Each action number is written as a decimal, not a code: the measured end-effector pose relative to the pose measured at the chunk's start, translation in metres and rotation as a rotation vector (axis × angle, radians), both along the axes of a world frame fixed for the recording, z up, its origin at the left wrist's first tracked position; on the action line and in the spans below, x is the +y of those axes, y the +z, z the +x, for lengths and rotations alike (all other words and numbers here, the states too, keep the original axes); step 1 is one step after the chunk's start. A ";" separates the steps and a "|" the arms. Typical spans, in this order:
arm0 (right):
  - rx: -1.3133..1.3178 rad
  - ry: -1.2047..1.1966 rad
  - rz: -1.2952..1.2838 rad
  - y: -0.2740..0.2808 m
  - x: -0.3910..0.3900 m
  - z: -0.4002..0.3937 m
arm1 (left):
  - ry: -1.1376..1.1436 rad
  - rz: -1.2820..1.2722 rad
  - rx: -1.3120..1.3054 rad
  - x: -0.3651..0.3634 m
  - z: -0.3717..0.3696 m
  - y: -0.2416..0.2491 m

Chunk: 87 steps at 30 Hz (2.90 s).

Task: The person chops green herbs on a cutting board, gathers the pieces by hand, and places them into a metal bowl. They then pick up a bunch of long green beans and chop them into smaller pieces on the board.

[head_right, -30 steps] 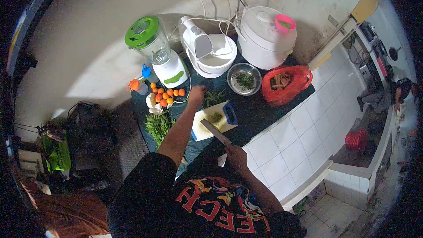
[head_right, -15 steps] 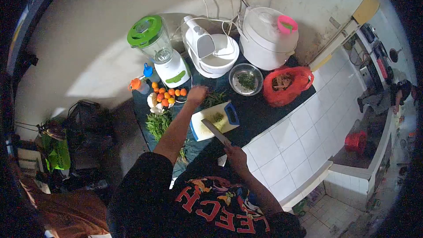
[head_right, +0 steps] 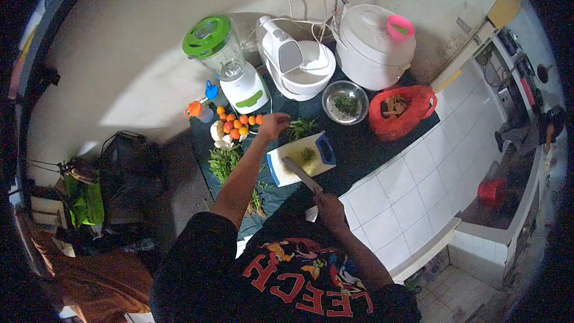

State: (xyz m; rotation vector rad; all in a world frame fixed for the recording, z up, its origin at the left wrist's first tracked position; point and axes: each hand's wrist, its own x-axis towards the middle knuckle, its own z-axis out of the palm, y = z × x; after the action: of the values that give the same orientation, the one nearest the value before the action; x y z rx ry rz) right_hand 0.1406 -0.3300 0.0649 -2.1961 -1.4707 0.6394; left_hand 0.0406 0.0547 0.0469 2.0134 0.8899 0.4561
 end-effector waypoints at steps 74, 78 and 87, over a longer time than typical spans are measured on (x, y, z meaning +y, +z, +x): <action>0.077 0.033 -0.024 0.007 0.018 0.008 | 0.100 0.287 0.273 -0.037 -0.003 0.009; 0.000 0.016 0.114 0.000 0.022 0.004 | 0.142 0.111 0.095 -0.035 -0.019 -0.003; -0.001 -0.128 0.034 0.010 0.042 -0.005 | 0.166 -0.973 -0.268 -0.071 -0.045 0.016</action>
State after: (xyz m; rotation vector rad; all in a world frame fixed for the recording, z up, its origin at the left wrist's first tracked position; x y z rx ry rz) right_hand 0.1358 -0.2881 0.0750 -2.2430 -1.3188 0.5664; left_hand -0.0045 -0.0162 0.0631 0.9735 0.8749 0.2830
